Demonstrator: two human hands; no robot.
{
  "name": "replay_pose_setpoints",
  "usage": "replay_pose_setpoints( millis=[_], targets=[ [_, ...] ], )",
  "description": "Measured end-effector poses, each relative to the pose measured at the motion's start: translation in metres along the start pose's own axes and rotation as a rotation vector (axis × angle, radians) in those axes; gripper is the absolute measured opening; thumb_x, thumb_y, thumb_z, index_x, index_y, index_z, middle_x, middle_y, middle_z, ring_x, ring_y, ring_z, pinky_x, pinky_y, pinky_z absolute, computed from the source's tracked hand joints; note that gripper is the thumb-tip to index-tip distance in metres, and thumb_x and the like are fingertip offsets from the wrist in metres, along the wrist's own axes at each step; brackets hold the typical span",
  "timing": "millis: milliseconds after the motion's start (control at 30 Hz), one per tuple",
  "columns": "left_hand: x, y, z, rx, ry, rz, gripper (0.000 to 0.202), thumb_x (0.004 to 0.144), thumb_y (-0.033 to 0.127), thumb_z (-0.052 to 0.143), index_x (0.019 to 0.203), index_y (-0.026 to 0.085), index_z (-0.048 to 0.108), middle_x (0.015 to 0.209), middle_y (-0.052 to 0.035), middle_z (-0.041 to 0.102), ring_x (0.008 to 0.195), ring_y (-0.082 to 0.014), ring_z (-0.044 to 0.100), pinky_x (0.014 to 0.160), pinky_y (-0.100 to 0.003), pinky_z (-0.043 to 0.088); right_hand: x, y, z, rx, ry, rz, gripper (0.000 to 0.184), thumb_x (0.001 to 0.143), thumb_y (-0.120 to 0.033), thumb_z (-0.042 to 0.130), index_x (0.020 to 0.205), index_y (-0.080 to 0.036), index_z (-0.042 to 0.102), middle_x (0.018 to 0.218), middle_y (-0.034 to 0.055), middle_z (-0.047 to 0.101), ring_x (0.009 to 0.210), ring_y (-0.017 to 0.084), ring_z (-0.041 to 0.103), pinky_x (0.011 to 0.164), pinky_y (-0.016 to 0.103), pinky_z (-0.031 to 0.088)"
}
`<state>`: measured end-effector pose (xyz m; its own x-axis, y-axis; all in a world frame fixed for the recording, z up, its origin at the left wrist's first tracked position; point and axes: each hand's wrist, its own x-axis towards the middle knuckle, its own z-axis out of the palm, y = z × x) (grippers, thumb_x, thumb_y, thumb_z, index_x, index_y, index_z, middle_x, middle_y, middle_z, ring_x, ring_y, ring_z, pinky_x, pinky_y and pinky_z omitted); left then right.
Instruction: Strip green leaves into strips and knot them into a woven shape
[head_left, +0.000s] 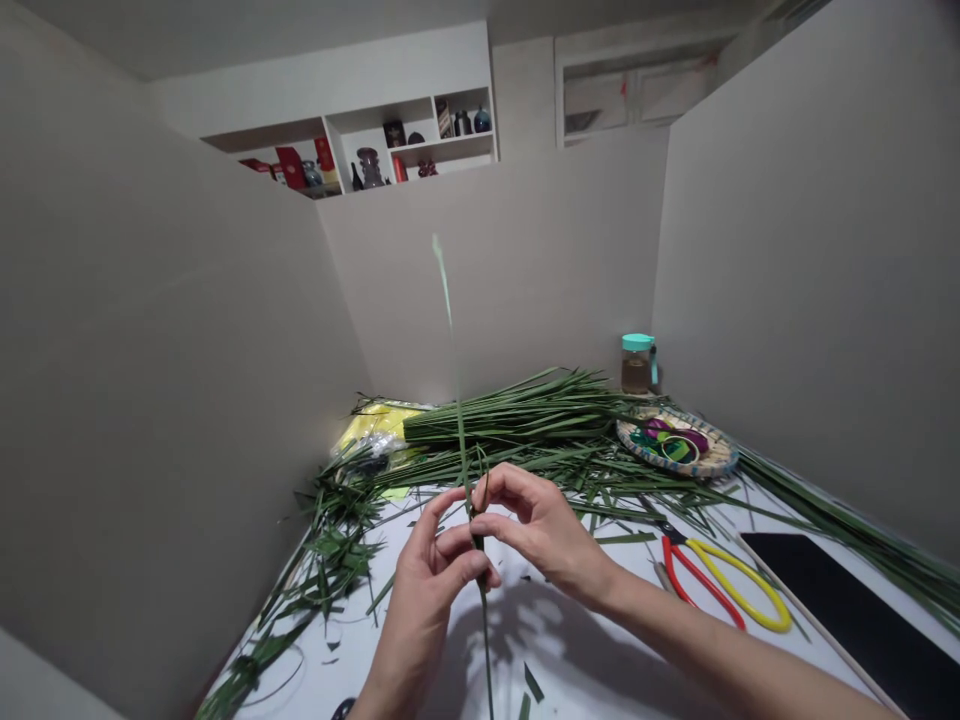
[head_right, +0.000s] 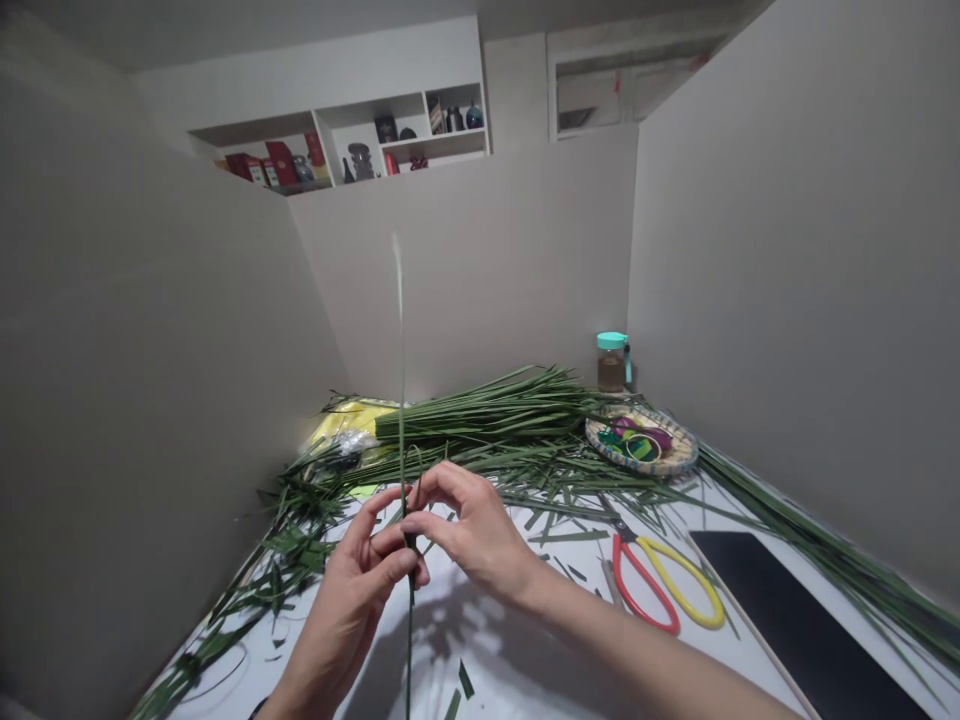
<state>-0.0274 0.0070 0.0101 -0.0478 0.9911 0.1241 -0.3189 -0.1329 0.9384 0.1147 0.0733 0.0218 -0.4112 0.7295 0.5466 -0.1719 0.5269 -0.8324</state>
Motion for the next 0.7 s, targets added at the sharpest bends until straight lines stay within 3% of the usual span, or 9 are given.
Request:
replay_pose_setpoints(
  millis=[133,300,467,700],
  targets=[
    [0.0,0.005,0.003,-0.037,-0.03,-0.018,0.055,0.074,0.012,0.077,0.118,0.021,0.047,0.079,0.0014,0.071,0.062,-0.013,0.064,0.065,-0.027,0.047,0.0,0.001,-0.002,0.082,-0.032,-0.012,0.012,0.078,-0.015,0.073,0.078,-0.02,0.061,0.084,-0.0017,0.06,0.08,0.014,0.058,0.076,0.027,0.048],
    [-0.012,0.014,0.01,-0.067,-0.073,-0.055,0.037,0.083,0.019,0.073,0.11,0.022,0.048,0.07,0.0028,0.068,0.057,-0.0136,0.065,0.059,-0.025,0.047,-0.002,-0.004,-0.004,0.136,-0.072,-0.042,0.014,0.077,-0.019,0.076,0.076,-0.02,0.062,0.083,-0.0011,0.061,0.082,0.015,0.058,0.079,0.029,0.047],
    [-0.031,0.014,0.015,-0.12,-0.112,-0.132,0.03,0.084,0.037,0.074,0.095,0.015,0.057,0.074,-0.006,0.073,0.056,-0.0164,0.068,0.055,-0.025,0.05,-0.006,-0.019,-0.008,0.176,-0.086,-0.048,0.018,0.077,-0.027,0.08,0.075,-0.02,0.064,0.079,-0.0012,0.061,0.078,0.015,0.057,0.075,0.029,0.047],
    [-0.052,0.009,0.03,-0.163,-0.081,-0.174,0.028,0.083,0.037,0.074,0.088,0.013,0.062,0.067,-0.0013,0.069,0.034,-0.0017,0.042,0.041,-0.018,0.031,-0.02,-0.034,-0.013,0.182,-0.143,-0.053,0.018,0.08,-0.031,0.079,0.075,-0.021,0.065,0.078,-0.0016,0.06,0.079,0.016,0.055,0.078,0.03,0.045]
  ],
)
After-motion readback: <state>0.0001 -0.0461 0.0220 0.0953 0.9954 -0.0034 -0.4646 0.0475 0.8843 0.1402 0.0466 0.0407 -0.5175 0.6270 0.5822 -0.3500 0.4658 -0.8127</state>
